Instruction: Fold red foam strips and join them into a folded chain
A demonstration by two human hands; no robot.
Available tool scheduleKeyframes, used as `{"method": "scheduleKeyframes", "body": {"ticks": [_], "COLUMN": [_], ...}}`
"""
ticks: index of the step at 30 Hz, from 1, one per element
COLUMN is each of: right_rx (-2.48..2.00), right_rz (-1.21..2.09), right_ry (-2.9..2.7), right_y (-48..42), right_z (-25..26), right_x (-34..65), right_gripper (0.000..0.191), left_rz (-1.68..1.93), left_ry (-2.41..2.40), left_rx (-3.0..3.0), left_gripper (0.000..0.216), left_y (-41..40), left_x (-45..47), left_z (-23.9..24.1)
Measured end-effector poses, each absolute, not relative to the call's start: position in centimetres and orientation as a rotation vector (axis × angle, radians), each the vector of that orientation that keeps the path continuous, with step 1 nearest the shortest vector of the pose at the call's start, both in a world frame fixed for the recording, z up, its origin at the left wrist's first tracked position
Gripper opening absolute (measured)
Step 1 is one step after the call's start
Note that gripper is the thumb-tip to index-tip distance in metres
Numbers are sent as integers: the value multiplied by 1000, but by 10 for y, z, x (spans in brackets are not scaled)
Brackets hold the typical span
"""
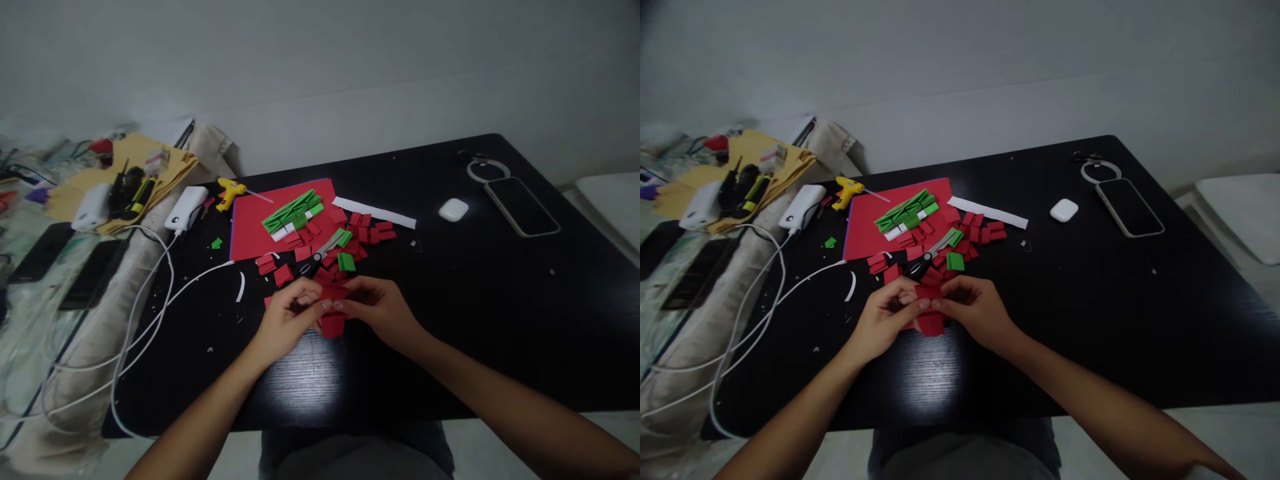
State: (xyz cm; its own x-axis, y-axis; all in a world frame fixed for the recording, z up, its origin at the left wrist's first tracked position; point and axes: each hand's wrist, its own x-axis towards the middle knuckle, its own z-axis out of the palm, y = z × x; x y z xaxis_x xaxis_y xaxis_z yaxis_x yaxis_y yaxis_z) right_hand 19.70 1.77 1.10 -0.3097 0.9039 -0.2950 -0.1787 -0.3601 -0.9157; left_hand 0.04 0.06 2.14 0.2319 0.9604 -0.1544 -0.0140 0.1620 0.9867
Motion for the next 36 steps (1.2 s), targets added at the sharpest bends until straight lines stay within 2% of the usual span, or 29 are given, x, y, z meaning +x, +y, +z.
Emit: {"method": "scheduleKeyframes", "body": {"ticks": [14, 27, 36], "right_rx": [-1096, -1122, -1147], "right_rz": [1744, 1745, 1745], "right_ry": [-1144, -1073, -1057], "right_y": [18, 20, 22], "right_z": [12, 12, 12], "right_x": [195, 197, 197], "right_gripper": [27, 35, 26], "left_rz": [935, 971, 990], "left_ry": [1082, 1109, 1160], "left_rx": [1170, 1177, 1091], "left_gripper": [20, 16, 23], "left_y": [2, 3, 6], "left_x": [-1, 0, -1], "left_z": [23, 24, 20]}}
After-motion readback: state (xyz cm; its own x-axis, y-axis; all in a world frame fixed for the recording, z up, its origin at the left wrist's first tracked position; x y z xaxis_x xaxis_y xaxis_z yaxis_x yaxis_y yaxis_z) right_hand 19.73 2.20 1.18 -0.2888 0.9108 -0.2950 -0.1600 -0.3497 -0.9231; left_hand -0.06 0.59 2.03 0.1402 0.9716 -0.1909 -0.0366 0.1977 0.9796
